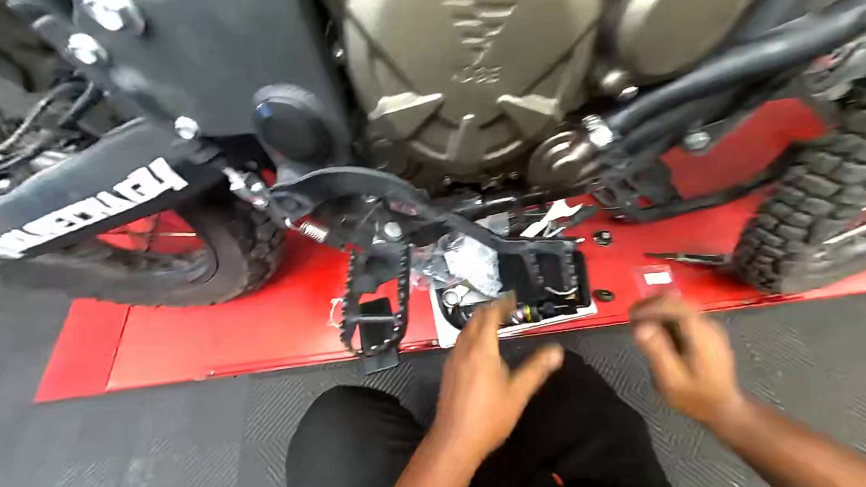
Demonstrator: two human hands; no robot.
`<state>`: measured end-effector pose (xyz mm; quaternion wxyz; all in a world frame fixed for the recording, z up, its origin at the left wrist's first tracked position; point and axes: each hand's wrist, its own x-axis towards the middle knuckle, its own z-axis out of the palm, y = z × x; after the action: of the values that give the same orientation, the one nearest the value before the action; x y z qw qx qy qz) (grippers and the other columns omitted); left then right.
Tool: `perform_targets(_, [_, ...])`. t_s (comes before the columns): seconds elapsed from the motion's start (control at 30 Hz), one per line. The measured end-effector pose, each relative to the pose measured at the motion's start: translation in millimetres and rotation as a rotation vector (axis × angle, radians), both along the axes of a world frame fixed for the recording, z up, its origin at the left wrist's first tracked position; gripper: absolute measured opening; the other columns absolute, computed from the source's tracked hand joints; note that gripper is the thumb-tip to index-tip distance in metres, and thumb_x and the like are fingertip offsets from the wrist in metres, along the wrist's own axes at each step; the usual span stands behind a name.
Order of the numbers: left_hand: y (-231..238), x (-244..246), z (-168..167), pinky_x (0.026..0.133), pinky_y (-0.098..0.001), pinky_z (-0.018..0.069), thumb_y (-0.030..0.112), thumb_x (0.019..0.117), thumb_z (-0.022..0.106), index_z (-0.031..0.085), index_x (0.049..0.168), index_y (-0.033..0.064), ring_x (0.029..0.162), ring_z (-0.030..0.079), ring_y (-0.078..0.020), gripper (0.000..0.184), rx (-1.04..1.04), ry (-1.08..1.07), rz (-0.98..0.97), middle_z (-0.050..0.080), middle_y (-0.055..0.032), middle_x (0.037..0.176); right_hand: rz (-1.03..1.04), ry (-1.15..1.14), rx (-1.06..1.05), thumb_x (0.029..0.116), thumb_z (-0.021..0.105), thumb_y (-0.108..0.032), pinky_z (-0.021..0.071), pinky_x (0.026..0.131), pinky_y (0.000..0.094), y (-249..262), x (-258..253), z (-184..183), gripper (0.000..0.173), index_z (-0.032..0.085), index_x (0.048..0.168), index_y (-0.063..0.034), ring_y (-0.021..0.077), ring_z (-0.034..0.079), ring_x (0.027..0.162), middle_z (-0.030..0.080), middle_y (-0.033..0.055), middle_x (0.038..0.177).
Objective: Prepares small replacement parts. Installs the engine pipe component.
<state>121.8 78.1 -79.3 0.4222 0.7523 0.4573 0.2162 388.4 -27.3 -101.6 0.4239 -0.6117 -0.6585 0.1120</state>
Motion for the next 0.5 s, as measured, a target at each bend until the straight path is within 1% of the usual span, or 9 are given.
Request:
perform_targets(0.03, [-21, -39, -17, 0.116, -0.0489, 0.0437, 0.063, 0.0895, 0.069, 0.062, 0.139, 0.0191, 0.128, 0.061, -0.0179, 0.066, 0.150, 0.277, -0.119, 0.068, -0.0011, 0.133, 0.065, -0.052, -0.304, 0.1037, 0.057, -0.040, 0.0608, 0.086, 0.0432, -41, 1, -43, 0.033, 0.070, 0.115, -0.0119, 0.0210, 0.069, 0.101, 0.070, 0.0079, 0.109])
perform_targets(0.07, [-38, -81, -36, 0.120, -0.0575, 0.0354, 0.070, 0.0878, 0.064, 0.065, 0.136, 0.0236, 0.132, 0.058, -0.0235, 0.067, 0.251, 0.493, -0.207, 0.067, -0.0026, 0.135, 0.153, -0.112, -0.609, 0.1023, 0.059, -0.046, 0.0536, 0.103, 0.0513, -77, 1, -77, 0.043, 0.070, 0.125, -0.0117, 0.0293, 0.063, 0.123, 0.067, 0.0131, 0.130])
perform_targets(0.1, [-48, -123, -50, 0.121, -0.0655, 0.0267, 0.073, 0.0864, 0.063, 0.068, 0.133, 0.0249, 0.138, 0.053, -0.0314, 0.067, 0.279, 0.645, -0.252, 0.065, -0.0061, 0.139, 0.238, -0.158, -0.820, 0.1017, 0.058, -0.051, 0.0437, 0.114, 0.0544, -106, 1, -103, 0.049, 0.068, 0.131, -0.0134, 0.0321, 0.052, 0.138, 0.059, 0.0124, 0.145])
perform_targets(0.13, [-53, -156, -56, 0.121, -0.0679, 0.0228, 0.072, 0.0886, 0.059, 0.073, 0.127, 0.0244, 0.141, 0.049, -0.0348, 0.063, 0.281, 0.746, -0.237, 0.064, -0.0065, 0.140, 0.268, -0.191, -0.925, 0.1027, 0.053, -0.056, 0.0397, 0.117, 0.0548, -124, 1, -118, 0.051, 0.069, 0.129, -0.0153, 0.0314, 0.048, 0.142, 0.058, 0.0094, 0.148])
perform_targets(0.2, [-45, -184, -47, 0.109, -0.0663, 0.0403, 0.057, 0.0945, 0.058, 0.080, 0.104, 0.0171, 0.126, 0.062, -0.0355, 0.046, 0.361, 0.829, -0.070, 0.073, -0.0076, 0.123, 0.184, -0.224, -0.913, 0.1051, 0.046, -0.056, 0.0481, 0.106, 0.0564, -107, -1, -116, 0.056, 0.074, 0.106, -0.0079, 0.0340, 0.063, 0.122, 0.071, 0.0135, 0.122])
perform_targets(0.27, [-28, -163, -36, 0.082, -0.0602, 0.0528, 0.049, 0.0956, 0.056, 0.076, 0.083, 0.0085, 0.091, 0.071, -0.0372, 0.047, 0.425, 0.798, 0.030, 0.073, -0.0140, 0.093, 0.063, -0.235, -0.839, 0.1066, 0.046, -0.051, 0.0547, 0.095, 0.0553, -59, -11, -108, 0.054, 0.075, 0.100, -0.0064, 0.0321, 0.069, 0.106, 0.073, 0.0134, 0.104])
perform_targets(0.33, [-18, -109, -31, 0.083, -0.0575, 0.0566, 0.055, 0.0992, 0.056, 0.078, 0.092, 0.0140, 0.091, 0.072, -0.0313, 0.047, 0.153, 0.728, -0.095, 0.074, -0.0088, 0.096, 0.083, -0.307, -0.665, 0.1063, 0.052, -0.043, 0.0573, 0.096, 0.0488, -14, -26, -128, 0.038, 0.076, 0.113, -0.0149, 0.0238, 0.069, 0.111, 0.074, 0.0052, 0.114])
perform_targets(0.4, [-10, -40, -51, 0.096, -0.0566, 0.0540, 0.060, 0.1016, 0.048, 0.074, 0.120, 0.0230, 0.113, 0.068, -0.0271, 0.049, -0.173, 0.766, -0.283, 0.071, -0.0044, 0.122, 0.190, -0.425, -0.603, 0.1083, 0.049, -0.034, 0.0530, 0.106, 0.0464, 23, -42, -153, 0.034, 0.069, 0.130, -0.0172, 0.0231, 0.064, 0.125, 0.069, 0.0042, 0.131])
perform_targets(0.5, [-4, 36, -113, 0.109, -0.0549, 0.0458, 0.045, 0.1057, 0.047, 0.058, 0.144, 0.0157, 0.132, 0.056, -0.0304, 0.050, -0.240, 0.810, -0.336, 0.059, -0.0098, 0.144, 0.162, -0.586, -0.632, 0.1040, 0.053, -0.016, 0.0542, 0.100, 0.0494, 48, -65, -168, 0.025, 0.071, 0.122, -0.0128, 0.0281, 0.069, 0.114, 0.073, 0.0086, 0.119])
